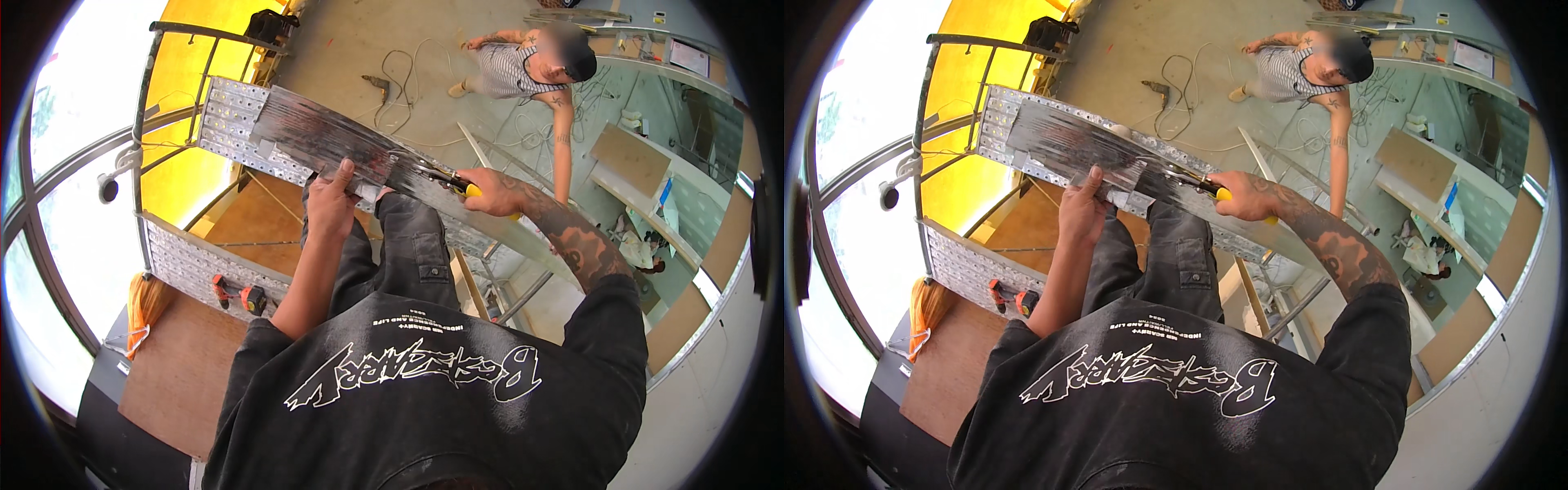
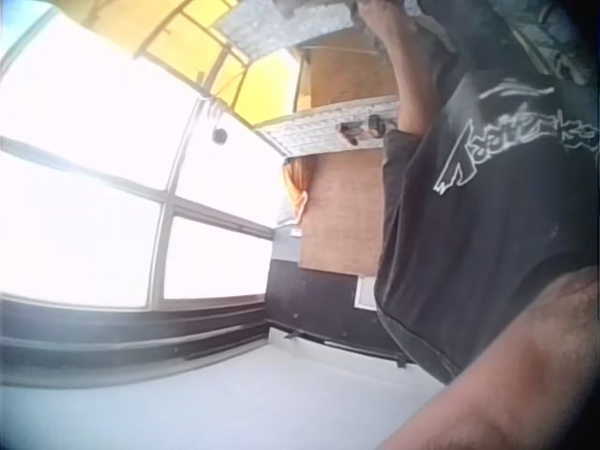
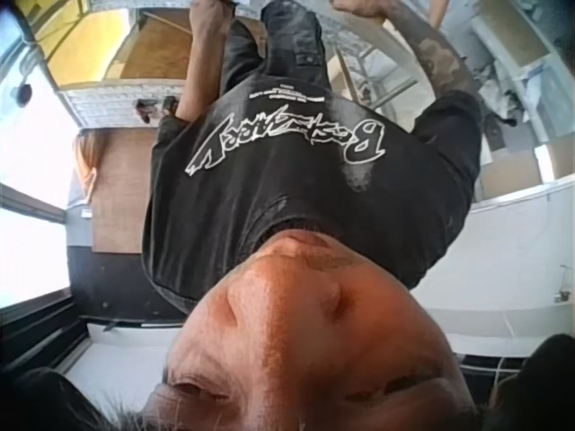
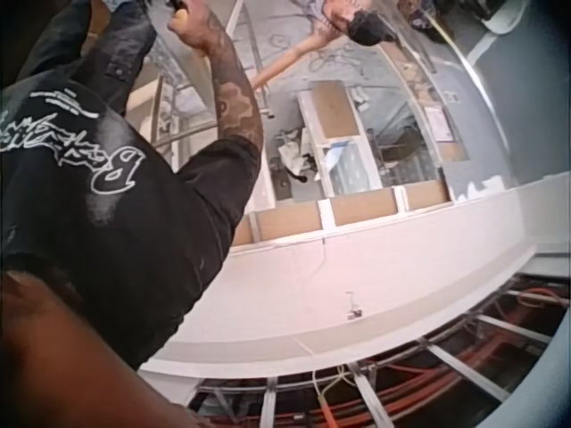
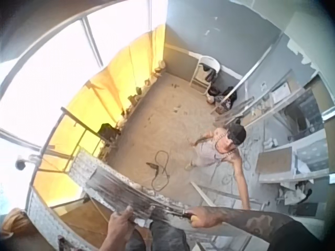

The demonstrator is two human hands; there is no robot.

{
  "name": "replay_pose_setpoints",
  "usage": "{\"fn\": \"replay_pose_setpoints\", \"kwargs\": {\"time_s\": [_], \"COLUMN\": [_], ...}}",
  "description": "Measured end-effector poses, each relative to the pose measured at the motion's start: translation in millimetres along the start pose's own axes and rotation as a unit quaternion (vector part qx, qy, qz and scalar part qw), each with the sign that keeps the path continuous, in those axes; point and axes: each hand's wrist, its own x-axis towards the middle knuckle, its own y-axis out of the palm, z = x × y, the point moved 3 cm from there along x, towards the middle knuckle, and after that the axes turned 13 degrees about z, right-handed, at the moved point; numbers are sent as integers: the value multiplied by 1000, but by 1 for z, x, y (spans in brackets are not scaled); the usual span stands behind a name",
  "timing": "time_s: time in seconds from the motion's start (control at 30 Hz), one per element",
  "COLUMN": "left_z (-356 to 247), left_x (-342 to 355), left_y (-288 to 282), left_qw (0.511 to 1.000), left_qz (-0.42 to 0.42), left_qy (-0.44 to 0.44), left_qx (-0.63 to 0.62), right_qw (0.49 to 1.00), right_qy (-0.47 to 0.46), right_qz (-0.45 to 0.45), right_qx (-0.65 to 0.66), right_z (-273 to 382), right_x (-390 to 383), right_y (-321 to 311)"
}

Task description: The person cuts a metal track using shears, fits the track into the ceiling frame by hand, and fastens it with screws using a power drill.

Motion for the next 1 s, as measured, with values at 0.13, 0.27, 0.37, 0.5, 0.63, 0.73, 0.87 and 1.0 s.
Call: {"fn": "replay_pose_setpoints", "kwargs": {"time_s": [0.13,0.27,0.37,0.5,0.63,0.73,0.87,1.0], "left_z": [-3,-3,-2,2,1,-2,-4,-6], "left_x": [-1,3,6,16,21,22,25,30], "left_y": [8,1,0,-11,-19,-17,-20,-25], "left_qw": [1000,1000,1000,998,998,999,996,995], "left_qz": [-12,-6,-11,-34,-33,-28,-49,-61], "left_qy": [5,-11,-8,-13,-21,-34,-48,-58], "left_qx": [2,-8,-27,-44,-43,-30,-47,-55], "right_qw": [998,998,999,998,999,999,995,996], "right_qy": [-37,-36,-29,-22,-3,-9,-28,-14], "right_qz": [-9,-4,-5,-56,-43,-53,-97,-90], "right_qx": [51,41,45,11,-2,-1,3,-4], "right_z": [3,2,1,6,15,23,21,27], "right_x": [11,18,21,27,31,40,45,50], "right_y": [4,2,2,3,-4,-6,-4,-7]}}
